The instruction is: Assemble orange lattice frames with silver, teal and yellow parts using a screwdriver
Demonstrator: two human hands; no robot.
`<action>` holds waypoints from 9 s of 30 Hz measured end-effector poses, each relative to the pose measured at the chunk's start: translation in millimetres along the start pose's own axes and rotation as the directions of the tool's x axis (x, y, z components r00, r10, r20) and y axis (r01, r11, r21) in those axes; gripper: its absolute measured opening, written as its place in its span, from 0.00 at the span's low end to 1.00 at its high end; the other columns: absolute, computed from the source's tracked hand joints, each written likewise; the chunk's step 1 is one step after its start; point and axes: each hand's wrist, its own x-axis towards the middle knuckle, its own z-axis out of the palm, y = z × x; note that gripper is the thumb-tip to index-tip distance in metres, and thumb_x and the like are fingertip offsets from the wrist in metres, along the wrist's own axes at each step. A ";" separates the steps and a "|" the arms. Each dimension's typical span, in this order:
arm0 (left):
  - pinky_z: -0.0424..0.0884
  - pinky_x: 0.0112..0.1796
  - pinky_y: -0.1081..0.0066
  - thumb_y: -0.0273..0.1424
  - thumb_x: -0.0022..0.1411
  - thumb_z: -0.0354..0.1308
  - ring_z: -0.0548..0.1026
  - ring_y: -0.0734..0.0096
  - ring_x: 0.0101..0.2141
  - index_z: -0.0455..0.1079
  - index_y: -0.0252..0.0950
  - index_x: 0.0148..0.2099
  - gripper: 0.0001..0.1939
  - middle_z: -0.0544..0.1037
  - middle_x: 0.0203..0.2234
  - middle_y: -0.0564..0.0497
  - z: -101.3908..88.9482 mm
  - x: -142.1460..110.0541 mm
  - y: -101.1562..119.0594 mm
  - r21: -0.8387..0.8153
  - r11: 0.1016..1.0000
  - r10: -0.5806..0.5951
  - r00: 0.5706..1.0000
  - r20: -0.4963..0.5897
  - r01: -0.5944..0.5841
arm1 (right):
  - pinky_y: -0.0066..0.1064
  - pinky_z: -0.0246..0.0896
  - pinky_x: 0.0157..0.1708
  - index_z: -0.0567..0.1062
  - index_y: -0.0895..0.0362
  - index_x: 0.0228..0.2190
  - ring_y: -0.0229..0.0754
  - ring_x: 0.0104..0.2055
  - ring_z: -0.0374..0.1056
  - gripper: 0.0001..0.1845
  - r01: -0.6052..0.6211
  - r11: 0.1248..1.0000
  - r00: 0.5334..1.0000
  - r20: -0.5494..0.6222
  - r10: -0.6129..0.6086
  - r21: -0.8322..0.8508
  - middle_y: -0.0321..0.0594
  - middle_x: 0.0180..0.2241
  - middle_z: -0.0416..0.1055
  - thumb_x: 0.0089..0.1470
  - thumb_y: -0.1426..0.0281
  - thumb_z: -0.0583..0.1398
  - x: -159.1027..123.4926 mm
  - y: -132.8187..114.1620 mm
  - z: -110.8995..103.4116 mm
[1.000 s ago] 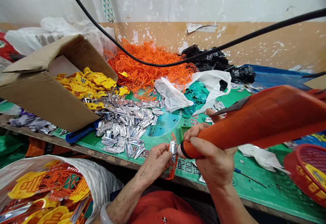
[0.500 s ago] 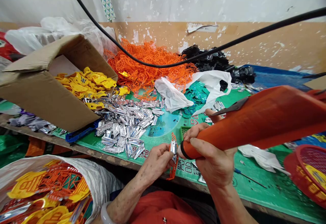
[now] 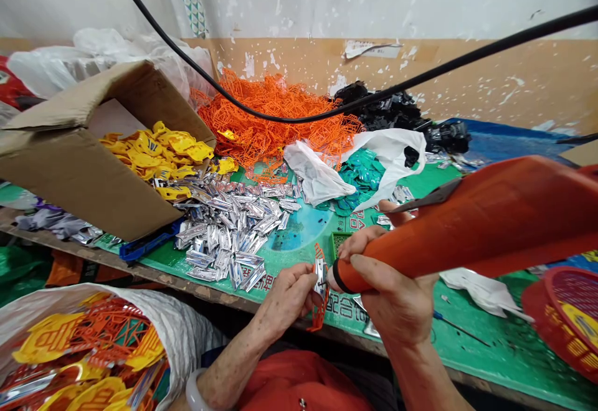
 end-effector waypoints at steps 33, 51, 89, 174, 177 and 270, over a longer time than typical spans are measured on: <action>0.63 0.34 0.71 0.36 0.55 0.59 0.69 0.70 0.30 0.78 0.33 0.31 0.11 0.76 0.27 0.50 1.9 2.5 -6.9 -0.016 0.970 0.242 0.970 0.017 -0.241 | 0.34 0.66 0.28 0.70 0.49 0.47 0.38 0.25 0.65 0.31 0.043 0.996 0.998 -0.057 -0.039 0.077 0.31 0.24 0.71 0.38 0.76 0.66 6.6 -22.6 -3.7; 0.66 0.34 0.72 0.33 0.61 0.56 0.71 0.69 0.31 0.79 0.33 0.33 0.12 0.78 0.29 0.47 1.7 -1.6 -8.4 0.183 0.890 0.422 0.906 0.017 -0.418 | 0.35 0.65 0.32 0.71 0.50 0.45 0.37 0.25 0.66 0.29 0.075 0.995 0.996 -0.062 -0.071 0.069 0.31 0.24 0.71 0.38 0.76 0.65 7.9 -23.2 -3.8; 0.64 0.30 0.74 0.28 0.63 0.52 0.70 0.71 0.27 0.77 0.35 0.31 0.13 0.72 0.23 0.51 6.6 -4.0 -4.2 0.450 0.728 0.550 0.832 0.068 -0.517 | 0.37 0.63 0.28 0.68 0.50 0.49 0.40 0.26 0.66 0.34 -0.020 1.000 0.999 -0.046 0.021 0.024 0.31 0.25 0.70 0.36 0.75 0.66 6.1 -24.0 -6.7; 0.61 0.15 0.78 0.40 0.57 0.53 0.64 0.78 0.14 0.61 0.38 0.30 0.11 0.67 0.16 0.59 10.0 -11.5 2.1 0.096 0.990 0.119 0.977 -0.177 -0.103 | 0.34 0.64 0.26 0.68 0.52 0.51 0.39 0.24 0.66 0.36 -0.063 0.998 0.998 -0.018 0.063 0.025 0.31 0.23 0.71 0.38 0.74 0.67 -4.1 -23.4 -0.5; 0.60 0.15 0.78 0.39 0.57 0.53 0.63 0.79 0.13 0.61 0.38 0.30 0.10 0.67 0.16 0.59 10.3 -10.9 1.4 0.082 0.990 0.126 0.976 -0.176 -0.113 | 0.33 0.64 0.26 0.68 0.51 0.51 0.39 0.25 0.66 0.35 -0.066 0.998 0.998 -0.014 0.066 0.021 0.31 0.24 0.72 0.38 0.74 0.67 -3.9 -22.6 -0.2; 0.59 0.16 0.80 0.49 0.56 0.57 0.63 0.78 0.17 0.70 0.35 0.32 0.20 0.69 0.19 0.56 -6.8 -14.4 5.5 -0.036 0.991 0.127 0.988 -0.082 -0.131 | 0.31 0.66 0.21 0.71 0.53 0.45 0.39 0.23 0.67 0.28 0.105 0.994 0.994 -0.025 -0.105 -0.024 0.31 0.22 0.70 0.38 0.77 0.65 15.4 -34.8 -21.3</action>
